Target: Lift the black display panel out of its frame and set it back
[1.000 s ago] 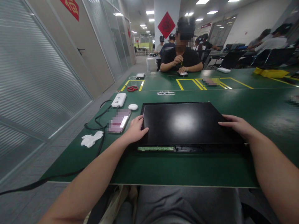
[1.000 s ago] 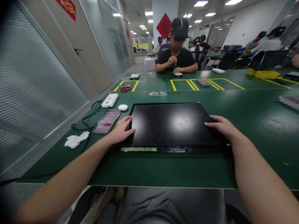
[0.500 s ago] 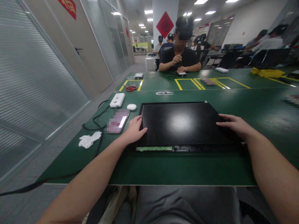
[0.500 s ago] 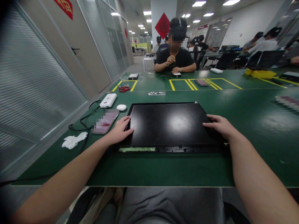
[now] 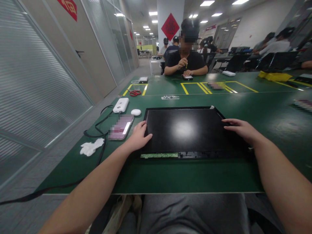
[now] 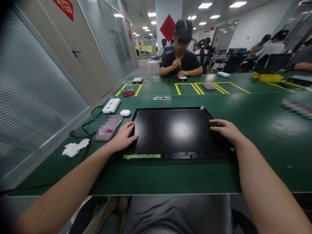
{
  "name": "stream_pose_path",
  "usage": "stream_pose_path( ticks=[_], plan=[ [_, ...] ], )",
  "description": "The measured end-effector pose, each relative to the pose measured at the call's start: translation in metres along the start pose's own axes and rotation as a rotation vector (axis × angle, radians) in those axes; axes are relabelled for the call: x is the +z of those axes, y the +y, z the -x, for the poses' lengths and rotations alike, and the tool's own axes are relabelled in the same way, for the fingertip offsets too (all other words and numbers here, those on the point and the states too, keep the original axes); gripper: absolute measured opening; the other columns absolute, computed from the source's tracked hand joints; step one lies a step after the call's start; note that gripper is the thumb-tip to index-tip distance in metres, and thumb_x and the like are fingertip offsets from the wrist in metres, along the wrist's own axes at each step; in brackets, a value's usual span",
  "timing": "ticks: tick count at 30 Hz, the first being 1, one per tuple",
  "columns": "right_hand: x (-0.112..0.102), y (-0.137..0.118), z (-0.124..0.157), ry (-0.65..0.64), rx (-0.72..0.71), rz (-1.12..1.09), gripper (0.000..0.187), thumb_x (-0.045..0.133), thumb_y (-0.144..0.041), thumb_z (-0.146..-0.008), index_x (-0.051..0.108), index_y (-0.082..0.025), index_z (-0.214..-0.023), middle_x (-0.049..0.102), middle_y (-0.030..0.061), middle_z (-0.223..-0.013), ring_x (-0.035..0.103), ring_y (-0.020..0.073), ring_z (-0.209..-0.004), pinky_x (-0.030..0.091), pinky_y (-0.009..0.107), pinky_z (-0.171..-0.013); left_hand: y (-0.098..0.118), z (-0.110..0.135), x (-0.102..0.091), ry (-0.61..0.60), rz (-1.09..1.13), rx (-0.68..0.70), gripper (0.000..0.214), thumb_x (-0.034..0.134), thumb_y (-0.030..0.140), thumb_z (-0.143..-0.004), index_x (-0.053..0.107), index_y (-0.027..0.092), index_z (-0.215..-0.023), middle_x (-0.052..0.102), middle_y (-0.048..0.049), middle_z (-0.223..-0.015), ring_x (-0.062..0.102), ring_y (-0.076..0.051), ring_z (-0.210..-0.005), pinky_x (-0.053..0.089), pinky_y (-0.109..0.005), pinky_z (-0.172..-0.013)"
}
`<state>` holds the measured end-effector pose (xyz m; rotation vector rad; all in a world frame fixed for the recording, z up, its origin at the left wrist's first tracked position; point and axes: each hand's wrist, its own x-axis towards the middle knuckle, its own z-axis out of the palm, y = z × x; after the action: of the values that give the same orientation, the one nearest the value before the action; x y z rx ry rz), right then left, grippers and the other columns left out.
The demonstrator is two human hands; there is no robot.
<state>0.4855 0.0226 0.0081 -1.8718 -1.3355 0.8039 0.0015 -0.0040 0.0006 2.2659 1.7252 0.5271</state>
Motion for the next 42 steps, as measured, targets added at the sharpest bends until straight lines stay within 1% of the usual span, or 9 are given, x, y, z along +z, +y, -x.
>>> stream_pose_path(
  ticks=[4, 8, 12, 16, 21, 25, 28, 36, 42],
  plan=[
    [-0.002, 0.005, -0.004, 0.061, -0.006, 0.073, 0.048, 0.073, -0.028, -0.068, 0.075, -0.021, -0.116, 0.068, 0.013, -0.126, 0.06, 0.0271, -0.118, 0.04, 0.038, -0.106, 0.002, 0.002, -0.001, 0.002, 0.01, -0.032, 0.064, 0.058, 0.038, -0.086, 0.05, 0.006, -0.141, 0.033, -0.0242, -0.157, 0.034, -0.038, -0.147, 0.028, -0.049, -0.122],
    [-0.003, 0.005, -0.005, 0.069, -0.033, 0.15, 0.048, 0.07, -0.028, -0.072, 0.074, -0.019, -0.119, 0.07, 0.0133, -0.119, 0.062, 0.025, -0.112, 0.042, 0.037, -0.103, 0.005, 0.004, -0.004, 0.006, -0.036, -0.061, 0.068, 0.058, 0.04, -0.088, 0.045, 0.005, -0.145, 0.033, -0.0267, -0.157, 0.034, -0.04, -0.147, 0.029, -0.052, -0.121],
    [-0.003, -0.001, 0.0, 0.069, -0.047, 0.239, 0.046, 0.068, -0.028, -0.075, 0.074, -0.018, -0.12, 0.07, 0.0136, -0.117, 0.063, 0.0246, -0.111, 0.043, 0.036, -0.101, 0.006, 0.005, -0.008, 0.019, -0.07, -0.07, 0.062, 0.055, 0.041, -0.091, 0.048, 0.005, -0.141, 0.045, -0.0261, -0.15, 0.041, -0.039, -0.142, 0.031, -0.053, -0.118],
    [-0.002, -0.005, 0.001, 0.069, -0.071, 0.32, 0.045, 0.066, -0.028, -0.077, 0.074, -0.018, -0.12, 0.07, 0.0138, -0.118, 0.063, 0.0254, -0.111, 0.044, 0.036, -0.1, 0.008, 0.004, -0.012, 0.011, -0.035, -0.028, 0.041, 0.049, 0.033, -0.093, 0.055, 0.01, -0.126, 0.061, -0.022, -0.132, 0.055, -0.035, -0.128, 0.041, -0.051, -0.111],
    [-0.002, -0.005, -0.001, 0.07, -0.081, 0.366, 0.043, 0.066, -0.029, -0.076, 0.075, -0.021, -0.117, 0.069, 0.0132, -0.122, 0.063, 0.0275, -0.114, 0.046, 0.037, -0.099, 0.008, 0.004, -0.012, 0.031, -0.117, -0.066, 0.03, 0.049, 0.031, -0.093, 0.058, 0.01, -0.113, 0.066, -0.0214, -0.119, 0.06, -0.035, -0.119, 0.047, -0.048, -0.104],
    [-0.002, -0.002, -0.003, 0.052, -0.103, 0.38, 0.044, 0.065, -0.03, -0.077, 0.074, -0.019, -0.118, 0.067, 0.0142, -0.129, 0.061, 0.0281, -0.116, 0.045, 0.038, -0.101, 0.003, 0.004, -0.008, 0.033, -0.19, -0.091, 0.041, 0.047, 0.035, -0.094, 0.059, 0.006, -0.119, 0.06, -0.0261, -0.135, 0.055, -0.037, -0.129, 0.041, -0.048, -0.111],
    [-0.002, 0.002, -0.005, 0.035, -0.139, 0.382, 0.044, 0.065, -0.031, -0.076, 0.074, -0.019, -0.118, 0.066, 0.0137, -0.13, 0.061, 0.0276, -0.116, 0.044, 0.038, -0.103, -0.002, 0.003, -0.004, 0.045, -0.198, -0.101, 0.047, 0.046, 0.035, -0.093, 0.059, 0.005, -0.126, 0.055, -0.0254, -0.144, 0.05, -0.036, -0.137, 0.036, -0.048, -0.116],
    [-0.004, 0.01, -0.011, 0.035, -0.157, 0.373, 0.042, 0.064, -0.032, -0.076, 0.073, -0.02, -0.116, 0.066, 0.0114, -0.131, 0.06, 0.0266, -0.118, 0.042, 0.038, -0.106, -0.001, 0.002, -0.008, 0.022, -0.168, -0.151, 0.044, 0.045, 0.028, -0.091, 0.066, 0.003, -0.12, 0.053, -0.0258, -0.146, 0.049, -0.036, -0.138, 0.035, -0.047, -0.119],
    [-0.004, 0.006, -0.01, 0.013, -0.184, 0.396, 0.044, 0.063, -0.031, -0.076, 0.073, -0.017, -0.117, 0.066, 0.0134, -0.131, 0.059, 0.0268, -0.12, 0.041, 0.038, -0.107, -0.004, 0.0, -0.01, 0.049, -0.138, -0.098, 0.042, 0.046, 0.02, -0.085, 0.069, 0.005, -0.117, 0.058, -0.0235, -0.14, 0.053, -0.035, -0.134, 0.037, -0.048, -0.118]
  ],
)
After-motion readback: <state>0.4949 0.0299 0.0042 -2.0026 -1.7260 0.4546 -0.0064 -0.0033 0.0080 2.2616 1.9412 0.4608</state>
